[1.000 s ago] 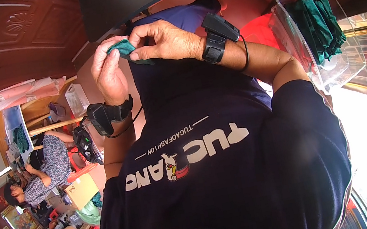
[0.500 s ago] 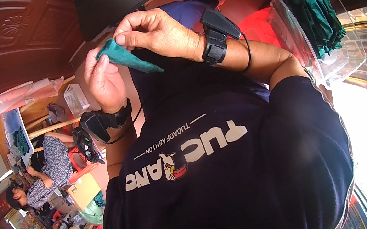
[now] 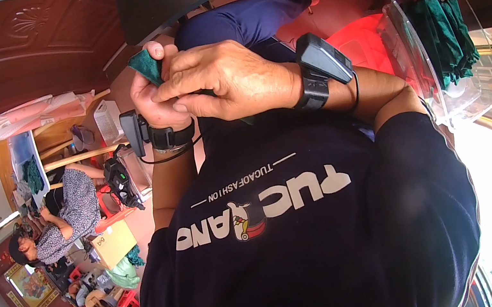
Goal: Applying finish to the edges of leather strips using a wooden applicator stick.
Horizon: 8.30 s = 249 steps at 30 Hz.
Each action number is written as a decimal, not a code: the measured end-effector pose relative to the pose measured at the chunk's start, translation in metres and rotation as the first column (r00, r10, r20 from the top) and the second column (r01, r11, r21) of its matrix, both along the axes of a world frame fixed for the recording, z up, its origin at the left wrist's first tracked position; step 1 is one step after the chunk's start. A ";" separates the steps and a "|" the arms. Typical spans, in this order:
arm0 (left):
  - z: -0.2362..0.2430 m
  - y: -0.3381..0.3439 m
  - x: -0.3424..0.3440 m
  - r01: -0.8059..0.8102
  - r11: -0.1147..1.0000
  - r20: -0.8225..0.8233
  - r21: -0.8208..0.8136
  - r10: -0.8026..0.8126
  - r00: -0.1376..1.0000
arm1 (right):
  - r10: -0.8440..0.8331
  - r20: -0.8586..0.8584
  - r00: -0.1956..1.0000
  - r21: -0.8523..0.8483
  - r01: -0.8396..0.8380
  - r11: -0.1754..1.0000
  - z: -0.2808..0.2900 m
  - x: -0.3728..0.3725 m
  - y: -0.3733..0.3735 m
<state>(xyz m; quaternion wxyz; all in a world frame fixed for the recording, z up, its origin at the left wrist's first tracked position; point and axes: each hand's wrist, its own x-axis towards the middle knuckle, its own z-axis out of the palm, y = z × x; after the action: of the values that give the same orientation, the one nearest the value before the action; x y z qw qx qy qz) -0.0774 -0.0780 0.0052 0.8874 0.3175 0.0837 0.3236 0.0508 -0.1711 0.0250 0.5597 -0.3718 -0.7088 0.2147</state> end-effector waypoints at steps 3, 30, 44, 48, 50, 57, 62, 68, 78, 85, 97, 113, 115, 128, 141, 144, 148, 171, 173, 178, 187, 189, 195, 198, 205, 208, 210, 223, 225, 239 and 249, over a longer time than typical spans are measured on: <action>-0.001 0.001 0.001 0.030 0.999 0.017 0.012 -0.030 0.999 | 0.030 -0.015 0.999 0.021 -0.029 0.999 -0.001 0.002 0.000; 0.011 -0.014 0.003 -0.298 0.732 -0.161 0.613 0.485 0.860 | -0.184 -0.407 0.895 -0.311 0.054 0.949 -0.009 0.007 0.007; 0.005 -0.014 0.003 -0.143 0.906 -0.230 0.398 0.249 0.941 | -0.082 -0.600 0.796 -0.317 -0.143 0.938 -0.013 0.017 0.016; -0.010 -0.004 -0.003 0.041 0.927 -0.203 0.372 0.038 0.978 | -0.085 -0.557 0.826 -0.325 -0.122 0.938 -0.002 0.020 0.021; -0.019 -0.002 0.000 0.093 0.940 -0.213 0.328 -0.023 0.977 | -0.088 -0.573 0.815 -0.332 -0.133 0.934 -0.002 0.017 0.027; 0.000 0.020 -0.006 0.036 0.981 -0.116 0.191 -0.014 0.993 | -0.723 0.166 0.671 0.318 0.658 0.683 0.005 0.085 0.068; 0.012 0.047 -0.017 0.078 0.977 0.032 0.199 -0.086 0.996 | -0.797 0.555 0.238 0.396 0.767 0.505 -0.005 0.140 0.098; 0.033 0.062 -0.026 0.063 0.982 0.151 0.179 -0.090 0.984 | -0.680 0.719 0.145 0.300 0.818 0.491 -0.025 0.155 0.115; 0.040 0.079 -0.030 0.003 0.962 0.228 0.272 -0.067 0.971 | -0.729 0.257 0.634 0.071 0.740 0.669 -0.007 0.131 0.070; 0.038 0.092 -0.033 -0.015 0.958 0.242 0.286 -0.057 0.968 | -0.349 -0.037 0.937 -0.205 0.334 0.920 0.013 0.073 -0.017; 0.037 0.088 -0.021 -0.008 0.940 0.187 0.340 -0.059 0.981 | -0.393 0.066 0.917 -0.184 0.398 0.899 0.000 0.058 -0.005; 0.030 0.081 -0.016 -0.027 0.924 0.063 0.380 0.004 0.998 | -0.424 0.122 0.897 -0.187 0.441 0.878 -0.009 0.060 -0.006; 0.028 0.079 -0.015 -0.033 0.924 0.045 0.380 0.017 0.999 | -0.425 0.111 0.898 -0.184 0.439 0.879 -0.010 0.059 -0.005; 0.025 0.073 -0.014 -0.074 0.922 0.036 0.380 0.065 0.997 | -0.451 0.150 0.880 -0.196 0.474 0.859 -0.015 0.056 -0.008; 0.027 0.056 -0.010 -0.184 0.875 -0.137 0.447 0.270 0.953 | -0.421 0.189 0.887 -0.289 0.460 0.840 -0.018 0.054 -0.007; 0.034 0.042 -0.001 -0.257 0.893 -0.168 0.370 0.336 0.927 | -0.430 0.082 0.899 -0.260 0.436 0.862 -0.025 0.051 -0.003; 0.023 0.035 0.002 -0.242 0.925 -0.103 0.292 0.282 0.954 | -0.337 -0.237 0.911 -0.463 0.198 0.864 -0.035 0.045 -0.004; 0.040 0.028 -0.003 -0.098 0.757 -0.269 0.647 0.346 0.899 | -0.245 -0.353 0.903 -0.512 0.033 0.858 -0.034 0.041 -0.004; 0.037 0.024 -0.001 0.000 0.801 -0.365 0.598 0.272 0.890 | -0.242 -0.387 0.890 -0.496 0.020 0.868 -0.032 0.035 -0.005; 0.026 0.018 0.002 0.024 0.799 -0.373 0.600 0.254 0.892 | -0.229 -0.447 0.865 -0.473 -0.011 0.881 -0.032 0.031 -0.005; 0.069 0.014 -0.016 -0.582 0.401 0.021 0.708 0.811 0.585 | -0.365 -0.281 0.888 -0.457 0.210 0.864 -0.044 0.043 -0.005; 0.073 0.009 -0.015 -0.486 0.492 -0.019 0.722 0.717 0.697 | -0.353 -0.305 0.885 -0.462 0.187 0.867 -0.044 0.042 -0.006; 0.064 0.013 0.003 -0.318 0.784 -0.241 0.534 0.501 0.831 | -0.320 -0.273 0.907 -0.463 0.168 0.870 -0.038 0.042 -0.009; 0.059 0.017 0.003 -0.283 0.819 -0.266 0.499 0.455 0.850 | -0.310 -0.276 0.910 -0.471 0.153 0.868 -0.037 0.044 -0.012; 0.061 0.017 0.003 -0.363 0.808 -0.179 0.464 0.487 0.855 | -0.267 -0.412 0.871 -0.497 0.030 0.867 -0.037 0.042 -0.015; 0.060 0.014 0.004 -0.366 0.804 -0.172 0.469 0.490 0.855 | -0.223 -0.475 0.851 -0.486 -0.042 0.873 -0.041 0.039 -0.012; 0.058 0.011 0.006 -0.336 0.825 -0.196 0.455 0.461 0.866 | -0.219 -0.473 0.854 -0.504 -0.057 0.862 -0.039 0.038 -0.013; 0.056 0.009 0.006 -0.338 0.837 -0.216 0.429 0.459 0.862 | -0.172 -0.492 0.854 -0.457 -0.086 0.885 -0.046 0.031 -0.008; 0.056 0.009 0.006 -0.347 0.817 -0.211 0.461 0.480 0.851 | -0.173 -0.483 0.859 -0.448 -0.072 0.891 -0.044 0.030 -0.009; 0.048 -0.003 0.020 -0.385 0.716 -0.181 0.583 0.576 0.797 | -0.030 -0.826 0.563 -0.478 -0.671 0.567 -0.042 0.030 -0.014; 0.043 0.011 0.020 -0.437 0.758 -0.225 0.484 0.591 0.775 | -0.285 -0.329 0.900 -0.495 0.093 0.864 -0.037 0.028 -0.012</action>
<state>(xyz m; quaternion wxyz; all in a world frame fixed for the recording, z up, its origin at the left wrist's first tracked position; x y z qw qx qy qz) -0.0573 -0.0666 0.0486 0.6438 0.5120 0.2633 0.5040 0.0788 -0.1831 -0.0124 0.6020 -0.5140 -0.4689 0.3918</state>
